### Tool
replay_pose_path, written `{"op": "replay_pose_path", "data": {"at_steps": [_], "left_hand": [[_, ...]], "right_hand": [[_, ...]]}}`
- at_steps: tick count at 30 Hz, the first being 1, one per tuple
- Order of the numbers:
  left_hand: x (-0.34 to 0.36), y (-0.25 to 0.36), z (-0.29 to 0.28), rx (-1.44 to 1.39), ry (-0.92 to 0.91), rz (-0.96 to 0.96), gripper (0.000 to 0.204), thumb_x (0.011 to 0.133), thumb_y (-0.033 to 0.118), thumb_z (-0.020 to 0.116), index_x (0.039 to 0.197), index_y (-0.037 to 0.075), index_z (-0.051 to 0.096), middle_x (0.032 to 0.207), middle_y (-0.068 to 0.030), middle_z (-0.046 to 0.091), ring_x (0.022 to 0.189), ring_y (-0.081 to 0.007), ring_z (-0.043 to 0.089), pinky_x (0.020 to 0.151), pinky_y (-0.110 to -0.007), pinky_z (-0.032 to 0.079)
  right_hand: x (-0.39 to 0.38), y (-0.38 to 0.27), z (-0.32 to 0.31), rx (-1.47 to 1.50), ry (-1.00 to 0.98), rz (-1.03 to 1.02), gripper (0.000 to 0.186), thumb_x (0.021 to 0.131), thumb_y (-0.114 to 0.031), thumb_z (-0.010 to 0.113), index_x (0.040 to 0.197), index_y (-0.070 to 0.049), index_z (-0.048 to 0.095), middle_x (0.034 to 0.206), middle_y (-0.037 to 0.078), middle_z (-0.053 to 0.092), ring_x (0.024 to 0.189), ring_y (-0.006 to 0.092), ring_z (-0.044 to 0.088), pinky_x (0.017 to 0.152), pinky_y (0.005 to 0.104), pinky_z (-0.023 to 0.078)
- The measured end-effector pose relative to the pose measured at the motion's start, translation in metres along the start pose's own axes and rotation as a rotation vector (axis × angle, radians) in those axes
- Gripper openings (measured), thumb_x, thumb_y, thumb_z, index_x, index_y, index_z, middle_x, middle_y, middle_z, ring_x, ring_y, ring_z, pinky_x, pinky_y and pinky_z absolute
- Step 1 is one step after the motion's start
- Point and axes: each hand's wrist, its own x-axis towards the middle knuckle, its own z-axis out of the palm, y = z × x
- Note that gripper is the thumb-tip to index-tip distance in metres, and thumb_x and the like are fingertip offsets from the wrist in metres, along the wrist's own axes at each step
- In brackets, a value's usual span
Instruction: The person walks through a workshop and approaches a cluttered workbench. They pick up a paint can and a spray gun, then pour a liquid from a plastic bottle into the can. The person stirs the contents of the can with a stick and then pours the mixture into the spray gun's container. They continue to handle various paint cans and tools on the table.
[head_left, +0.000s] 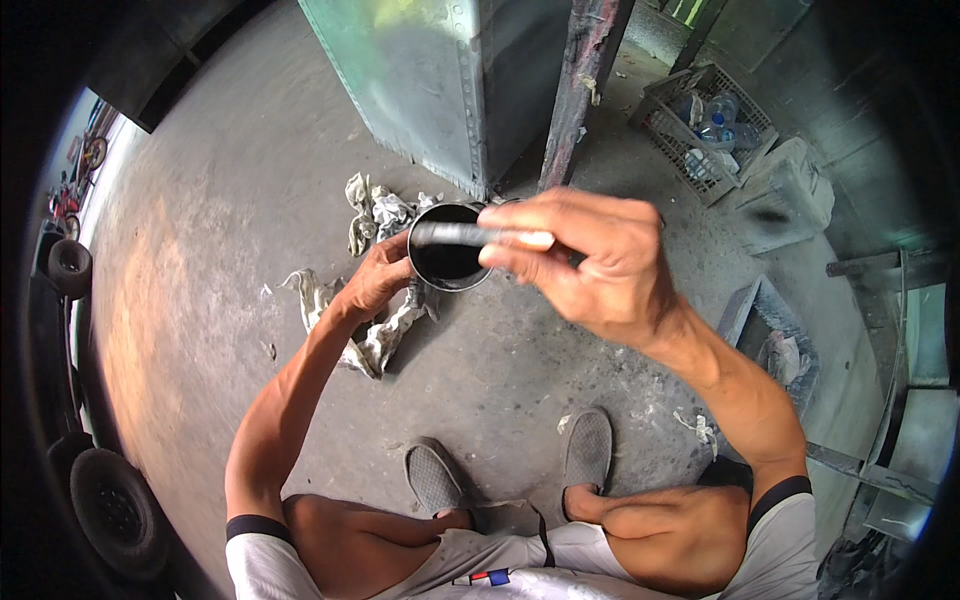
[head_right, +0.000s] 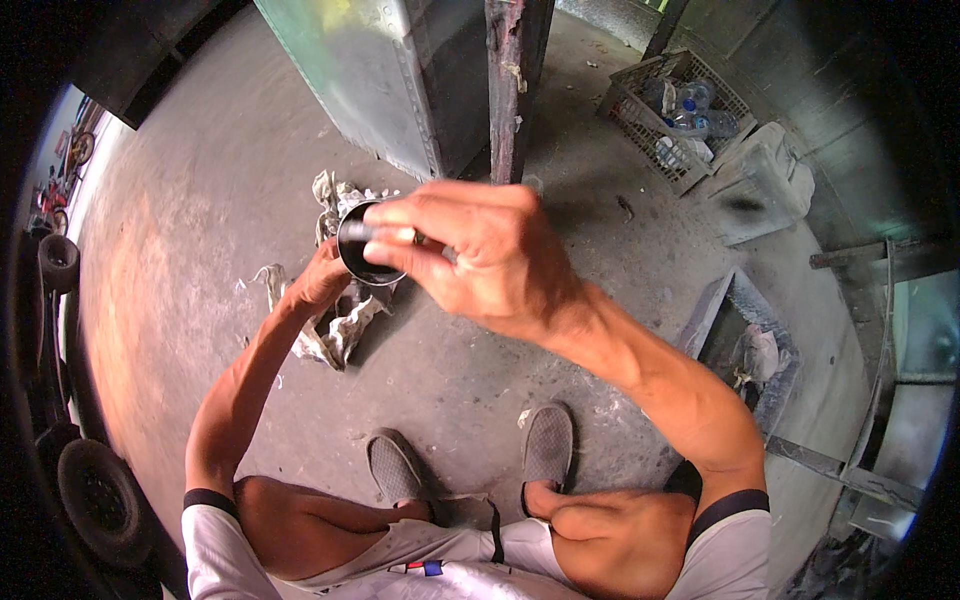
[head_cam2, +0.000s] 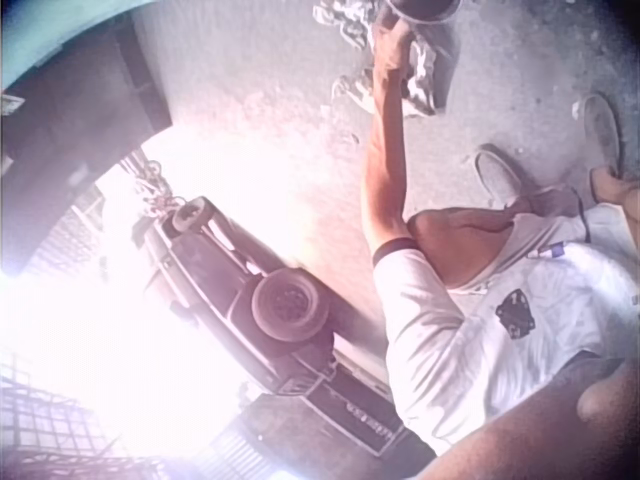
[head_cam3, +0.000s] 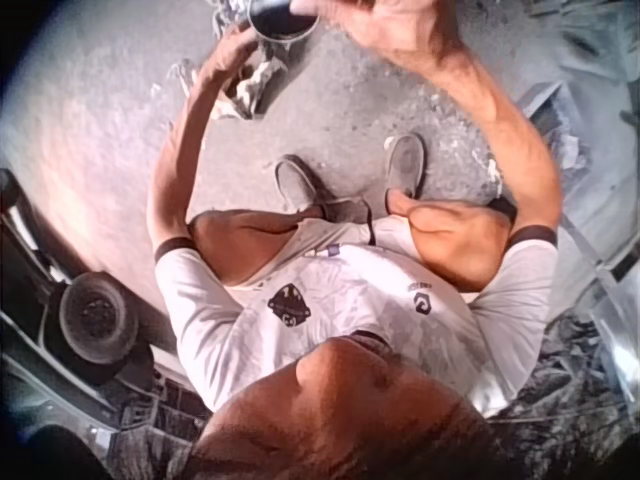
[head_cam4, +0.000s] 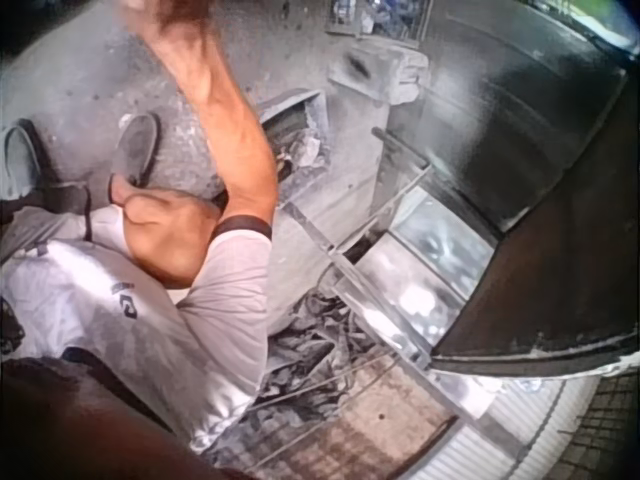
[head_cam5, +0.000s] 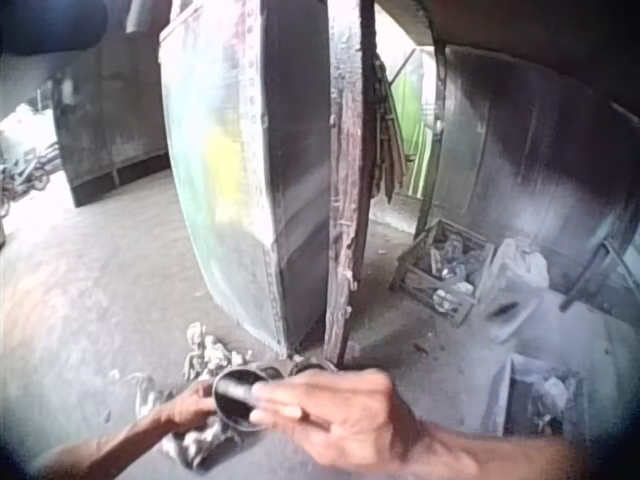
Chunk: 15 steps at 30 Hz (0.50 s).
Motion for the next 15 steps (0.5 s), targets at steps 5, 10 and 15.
{"op": "replay_pose_path", "data": {"at_steps": [5, 10, 15], "left_hand": [[-0.002, 0.008, -0.005, 0.154, 0.098, 0.101, 0.085, 0.075, 0.026, 0.074, 0.144, -0.005, 0.037, 0.135, -0.0132, 0.054, 0.119, -0.0195, 0.054, 0.105, -0.033, 0.039], [-0.004, 0.004, -0.008, 0.162, 0.194, 0.121, 0.091, 0.073, 0.022, 0.077, 0.146, -0.007, 0.031, 0.136, -0.0174, 0.053, 0.120, -0.0222, 0.054, 0.104, -0.035, 0.041], [-0.007, 0.006, -0.005, 0.209, 0.247, 0.113, 0.094, 0.074, 0.024, 0.079, 0.147, -0.008, 0.028, 0.133, -0.0192, 0.054, 0.114, -0.0234, 0.058, 0.096, -0.036, 0.048]], "right_hand": [[0.000, 0.008, -0.012, 0.032, -0.175, 0.083, 0.017, 0.078, -0.008, 0.077, 0.091, 0.001, 0.070, 0.076, 0.011, 0.068, 0.059, 0.0203, 0.064, 0.054, 0.0301, 0.048], [-0.001, 0.000, -0.005, -0.013, 0.003, 0.169, 0.018, 0.078, -0.007, 0.077, 0.091, 0.002, 0.070, 0.074, 0.012, 0.067, 0.057, 0.0169, 0.063, 0.051, 0.0267, 0.047], [-0.011, 0.000, 0.007, 0.048, -0.099, 0.354, 0.013, 0.081, -0.006, 0.073, 0.089, 0.003, 0.069, 0.073, 0.014, 0.066, 0.059, 0.0217, 0.064, 0.055, 0.0310, 0.048]]}}
